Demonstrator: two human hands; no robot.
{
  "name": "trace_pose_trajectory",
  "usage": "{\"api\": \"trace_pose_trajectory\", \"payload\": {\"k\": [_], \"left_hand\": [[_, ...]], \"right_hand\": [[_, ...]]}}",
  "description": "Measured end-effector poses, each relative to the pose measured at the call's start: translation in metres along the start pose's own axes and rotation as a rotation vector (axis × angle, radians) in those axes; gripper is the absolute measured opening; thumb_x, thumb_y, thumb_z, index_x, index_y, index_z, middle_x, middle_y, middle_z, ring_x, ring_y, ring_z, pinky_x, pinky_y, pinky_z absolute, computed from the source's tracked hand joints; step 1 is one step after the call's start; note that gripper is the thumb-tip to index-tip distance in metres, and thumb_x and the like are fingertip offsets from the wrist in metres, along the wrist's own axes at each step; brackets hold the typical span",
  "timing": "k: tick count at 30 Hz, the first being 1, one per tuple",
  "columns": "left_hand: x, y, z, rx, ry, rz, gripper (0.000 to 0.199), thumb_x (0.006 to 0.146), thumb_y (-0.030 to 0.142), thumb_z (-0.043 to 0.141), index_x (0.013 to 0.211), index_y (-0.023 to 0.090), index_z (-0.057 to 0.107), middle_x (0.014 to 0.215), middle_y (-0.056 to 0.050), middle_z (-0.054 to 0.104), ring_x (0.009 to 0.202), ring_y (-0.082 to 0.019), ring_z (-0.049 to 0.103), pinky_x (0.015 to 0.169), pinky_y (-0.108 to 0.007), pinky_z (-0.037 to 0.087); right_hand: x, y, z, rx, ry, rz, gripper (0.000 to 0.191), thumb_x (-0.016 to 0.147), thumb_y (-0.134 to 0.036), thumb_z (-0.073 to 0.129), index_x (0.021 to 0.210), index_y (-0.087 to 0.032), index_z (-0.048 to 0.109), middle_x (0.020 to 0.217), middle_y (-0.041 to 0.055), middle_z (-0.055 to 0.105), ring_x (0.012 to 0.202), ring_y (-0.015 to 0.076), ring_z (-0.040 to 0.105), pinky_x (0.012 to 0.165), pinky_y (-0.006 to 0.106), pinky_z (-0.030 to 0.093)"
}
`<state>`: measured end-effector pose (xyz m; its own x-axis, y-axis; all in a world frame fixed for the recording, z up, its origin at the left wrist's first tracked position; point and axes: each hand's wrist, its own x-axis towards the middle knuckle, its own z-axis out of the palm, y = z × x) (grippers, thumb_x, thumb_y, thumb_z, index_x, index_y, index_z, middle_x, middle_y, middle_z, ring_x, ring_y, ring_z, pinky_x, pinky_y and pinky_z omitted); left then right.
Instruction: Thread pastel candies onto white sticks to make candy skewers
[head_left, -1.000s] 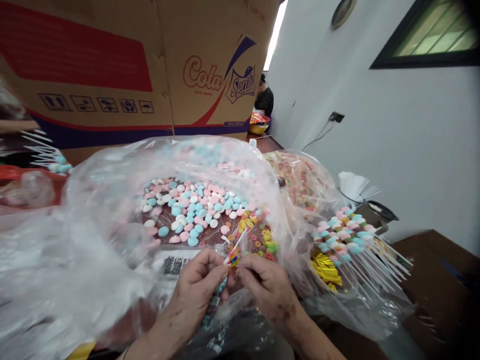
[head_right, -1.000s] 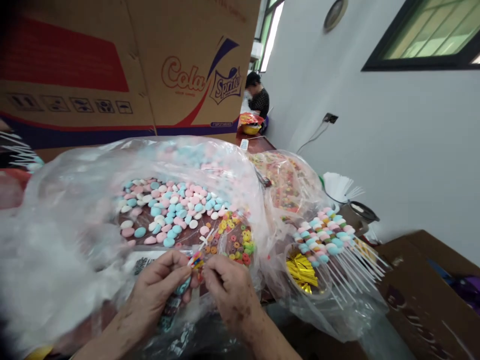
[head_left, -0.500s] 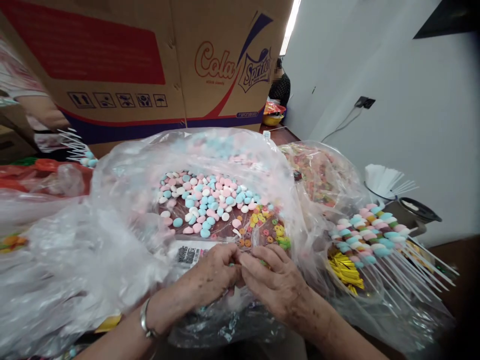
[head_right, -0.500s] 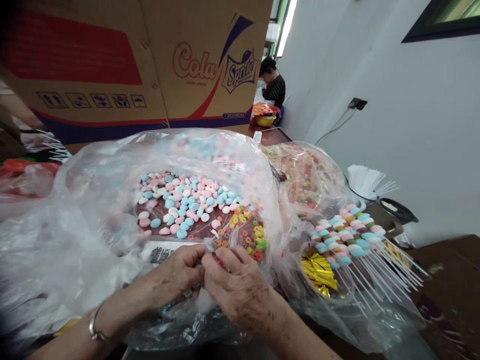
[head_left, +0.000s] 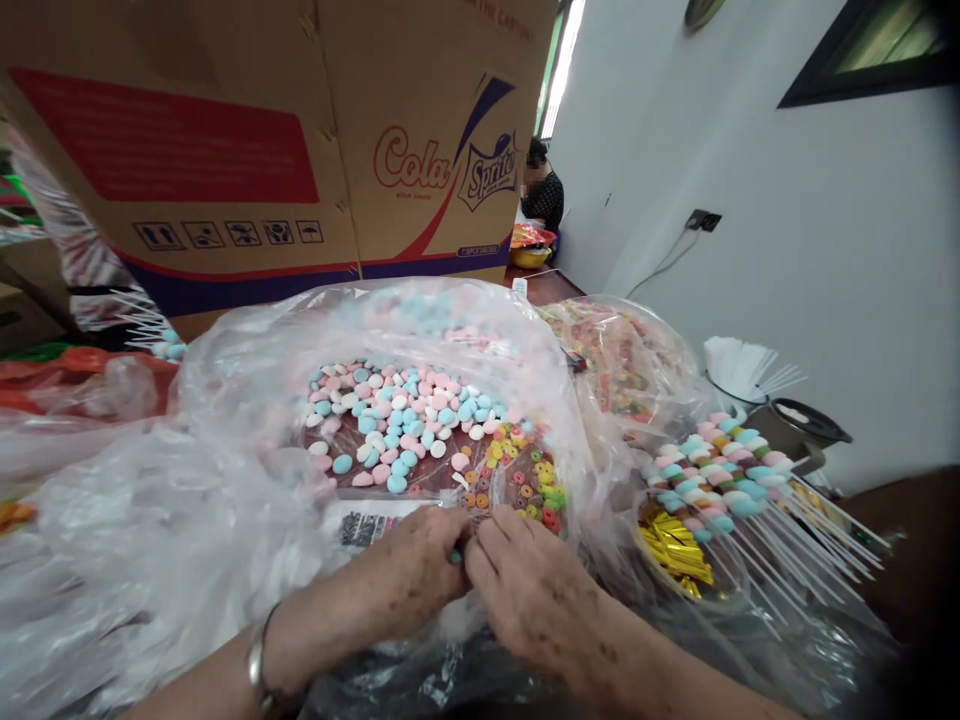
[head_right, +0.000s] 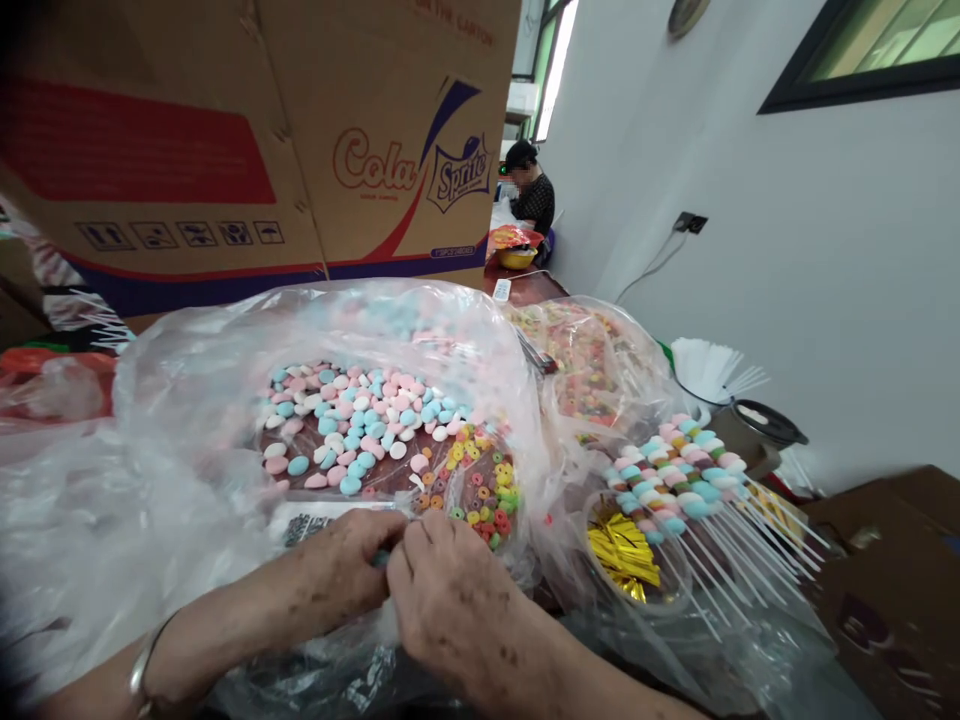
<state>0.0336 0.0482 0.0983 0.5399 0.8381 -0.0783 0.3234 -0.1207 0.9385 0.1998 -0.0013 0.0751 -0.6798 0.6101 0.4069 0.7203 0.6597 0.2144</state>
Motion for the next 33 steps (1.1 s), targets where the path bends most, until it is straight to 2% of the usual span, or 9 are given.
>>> {"api": "trace_pose_trajectory", "payload": {"k": [4,7,10,13,16,20,24,29,33], "left_hand": [[0.003,-0.005,0.019,0.431,0.402,0.341,0.013,0.078,0.013,0.054,0.071,0.020,0.062,0.073,-0.010,0.067,0.069,-0.026,0.058,0.065,-0.036,0.042],[0.000,-0.011,0.029,0.410,0.578,0.519,0.014,0.087,0.018,0.053,0.080,0.019,0.065,0.091,-0.015,0.069,0.089,-0.030,0.059,0.083,-0.043,0.043],[-0.004,-0.013,0.027,0.071,0.463,0.299,0.027,0.094,0.037,0.053,0.073,0.021,0.061,0.073,-0.005,0.062,0.071,-0.023,0.055,0.071,-0.035,0.044],[-0.006,-0.005,0.006,-0.415,0.373,-0.044,0.052,0.092,0.063,0.047,0.066,0.021,0.059,0.060,-0.002,0.056,0.060,-0.021,0.052,0.061,-0.032,0.044],[-0.011,0.003,-0.023,-0.691,0.236,0.052,0.065,0.085,0.075,0.046,0.072,0.017,0.072,0.069,-0.008,0.068,0.076,-0.027,0.062,0.076,-0.037,0.050],[-0.022,0.001,-0.042,-0.406,-0.054,0.173,0.057,0.094,0.059,0.048,0.070,0.018,0.080,0.075,-0.011,0.074,0.086,-0.028,0.065,0.093,-0.039,0.046],[-0.023,-0.009,-0.029,-0.482,0.169,0.064,0.033,0.094,0.046,0.057,0.091,0.020,0.077,0.090,-0.005,0.074,0.087,-0.022,0.064,0.087,-0.032,0.049],[-0.026,-0.018,-0.019,-0.636,0.264,0.189,0.024,0.083,0.032,0.076,0.104,0.020,0.073,0.095,-0.004,0.073,0.087,-0.019,0.065,0.079,-0.026,0.052],[-0.069,-0.025,-0.045,-0.558,0.322,0.225,0.023,0.085,0.030,0.074,0.107,0.023,0.072,0.090,-0.003,0.073,0.072,-0.017,0.065,0.065,-0.024,0.054]], "right_hand": [[0.014,0.011,0.024,0.035,0.278,0.386,0.025,0.091,-0.007,0.040,0.076,-0.019,0.056,0.068,0.0059,0.057,0.066,0.0202,0.049,0.059,0.031,0.038],[0.029,0.020,0.022,0.447,0.417,0.683,0.024,0.094,-0.016,0.043,0.071,-0.022,0.049,0.063,-0.0014,0.052,0.060,0.0146,0.049,0.057,0.025,0.039],[0.040,0.010,0.007,0.857,0.480,0.799,0.020,0.094,-0.021,0.046,0.074,-0.022,0.051,0.062,-0.0049,0.051,0.057,0.0115,0.049,0.054,0.021,0.040],[0.044,-0.010,-0.001,0.895,0.467,0.626,0.018,0.091,-0.020,0.047,0.074,-0.021,0.055,0.066,-0.0023,0.055,0.061,0.0122,0.052,0.058,0.023,0.041],[0.042,-0.015,0.003,0.913,0.413,0.568,0.020,0.089,-0.019,0.046,0.072,-0.021,0.054,0.065,-0.0021,0.055,0.059,0.0119,0.051,0.057,0.023,0.040],[0.041,-0.004,0.008,0.940,0.445,0.755,0.017,0.088,-0.023,0.049,0.072,-0.021,0.055,0.062,-0.0040,0.052,0.057,0.0111,0.049,0.055,0.022,0.038],[0.050,-0.017,0.003,1.223,0.387,0.764,0.016,0.084,-0.026,0.054,0.069,-0.020,0.056,0.062,-0.0038,0.052,0.058,0.0110,0.048,0.057,0.023,0.038],[0.059,-0.038,0.009,1.865,0.156,0.985,0.029,0.079,-0.047,0.065,0.073,-0.019,0.057,0.058,-0.0068,0.039,0.049,0.0079,0.031,0.043,0.021,0.025],[0.054,-0.015,0.020,1.451,0.121,0.926,0.024,0.087,-0.041,0.059,0.088,-0.018,0.065,0.071,-0.0012,0.057,0.062,0.0126,0.049,0.056,0.025,0.040]]}}
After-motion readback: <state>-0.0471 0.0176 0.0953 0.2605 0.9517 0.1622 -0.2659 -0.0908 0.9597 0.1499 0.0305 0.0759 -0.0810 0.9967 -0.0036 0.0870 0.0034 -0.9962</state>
